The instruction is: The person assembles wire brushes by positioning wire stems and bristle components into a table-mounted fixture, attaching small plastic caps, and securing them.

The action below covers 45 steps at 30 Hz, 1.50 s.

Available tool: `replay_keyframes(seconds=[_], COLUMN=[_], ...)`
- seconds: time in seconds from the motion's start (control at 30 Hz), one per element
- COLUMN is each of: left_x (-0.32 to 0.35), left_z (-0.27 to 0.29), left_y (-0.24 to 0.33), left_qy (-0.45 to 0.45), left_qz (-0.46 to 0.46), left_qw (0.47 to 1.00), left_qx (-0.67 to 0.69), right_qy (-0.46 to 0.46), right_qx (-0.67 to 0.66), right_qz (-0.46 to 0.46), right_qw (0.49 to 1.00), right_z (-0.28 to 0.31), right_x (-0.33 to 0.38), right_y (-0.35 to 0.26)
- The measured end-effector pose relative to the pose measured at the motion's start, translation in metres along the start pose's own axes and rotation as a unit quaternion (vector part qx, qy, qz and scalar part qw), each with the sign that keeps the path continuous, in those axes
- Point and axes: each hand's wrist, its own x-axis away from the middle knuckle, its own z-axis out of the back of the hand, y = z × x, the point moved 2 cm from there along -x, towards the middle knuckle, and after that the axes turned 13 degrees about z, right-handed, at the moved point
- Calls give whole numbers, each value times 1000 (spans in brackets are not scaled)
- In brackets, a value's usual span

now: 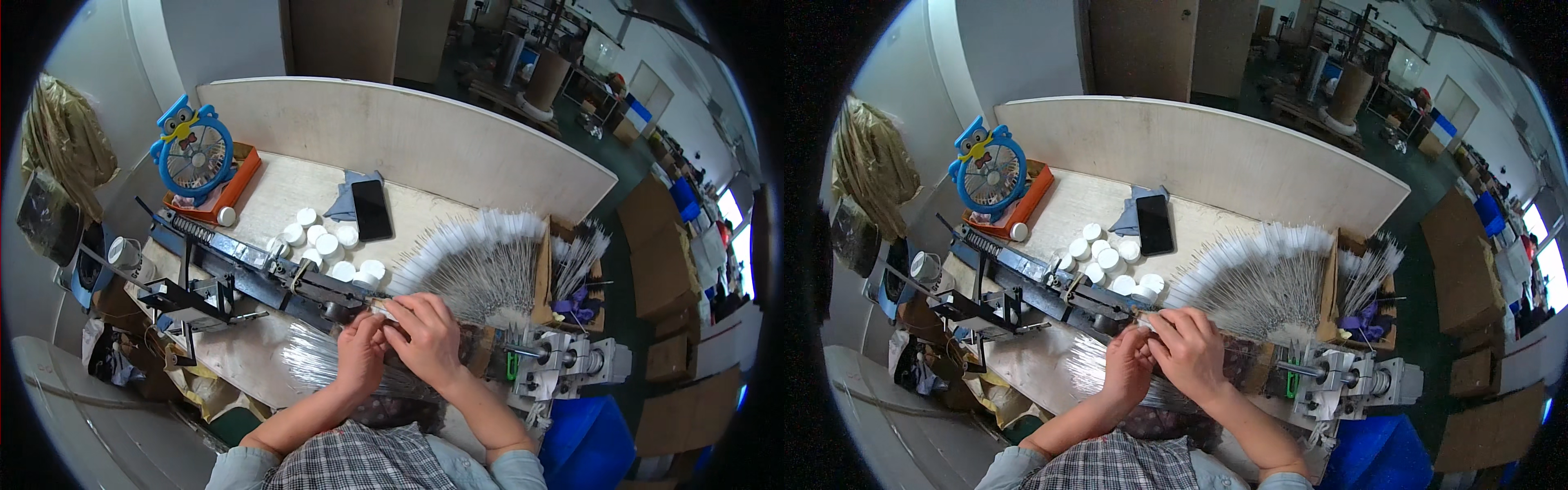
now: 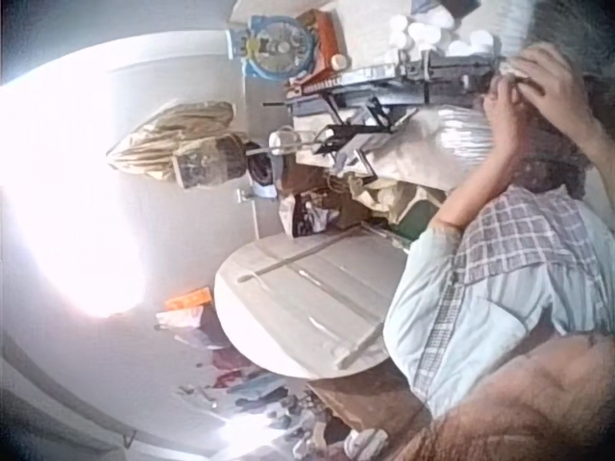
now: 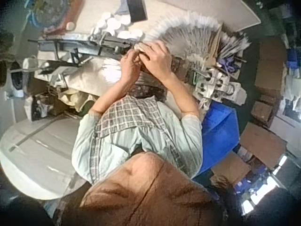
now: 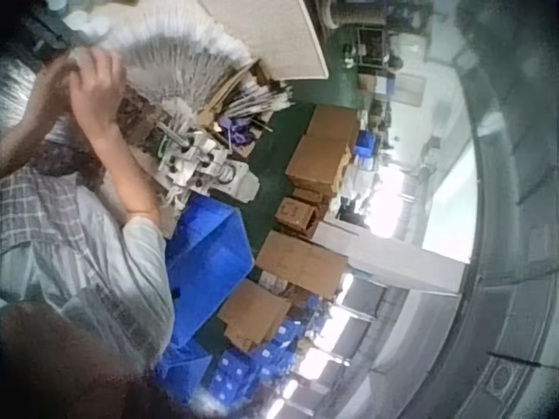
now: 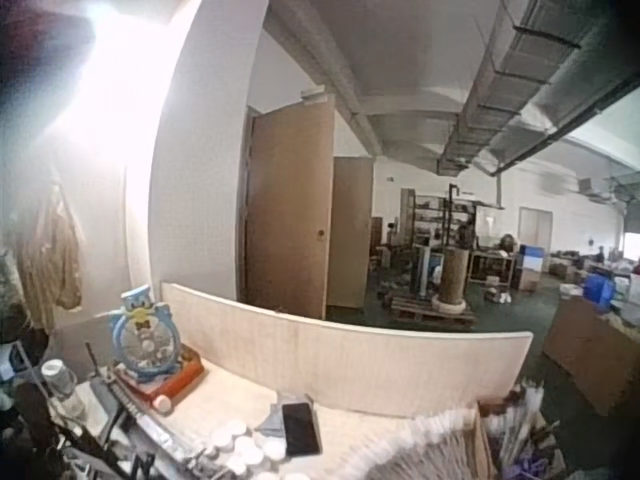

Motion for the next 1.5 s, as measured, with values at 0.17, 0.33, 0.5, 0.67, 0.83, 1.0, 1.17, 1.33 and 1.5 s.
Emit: replay_keyframes(seconds=[0.17,0.33,0.5,0.67,0.83,1.0,1.17,1.33,1.5], left_x=[4,6,8,9,12,2,3,9,2], left_z=[-15,-12,-22,-23,-34,-3,-13,-24,-3], left_y=[1,1,2,2,7,-5,-2,3,-2], left_qy=[67,49,70,90,78,-9,33,36,-51], left_qz=[23,5,7,-20,14,-19,-5,6,5], left_qw=[997,999,997,995,996,1000,999,999,998], left_qx=[23,20,-7,-23,32,19,26,26,44], right_qy=[3,-9,-21,-16,6,-3,-11,-1,-1], right_qx=[37,50,55,6,-3,11,4,23,36], right_qz=[-18,-11,-5,-14,-14,-12,-8,-21,-8], right_qw=[999,999,998,1000,1000,1000,1000,1000,999], right_z=[-2,-10,-9,-11,-2,0,-5,-9,-1], right_x=[0,-2,1,-5,0,1,4,3,4], right_y=[-3,-6,-6,-8,-2,-2,2,1,-3])
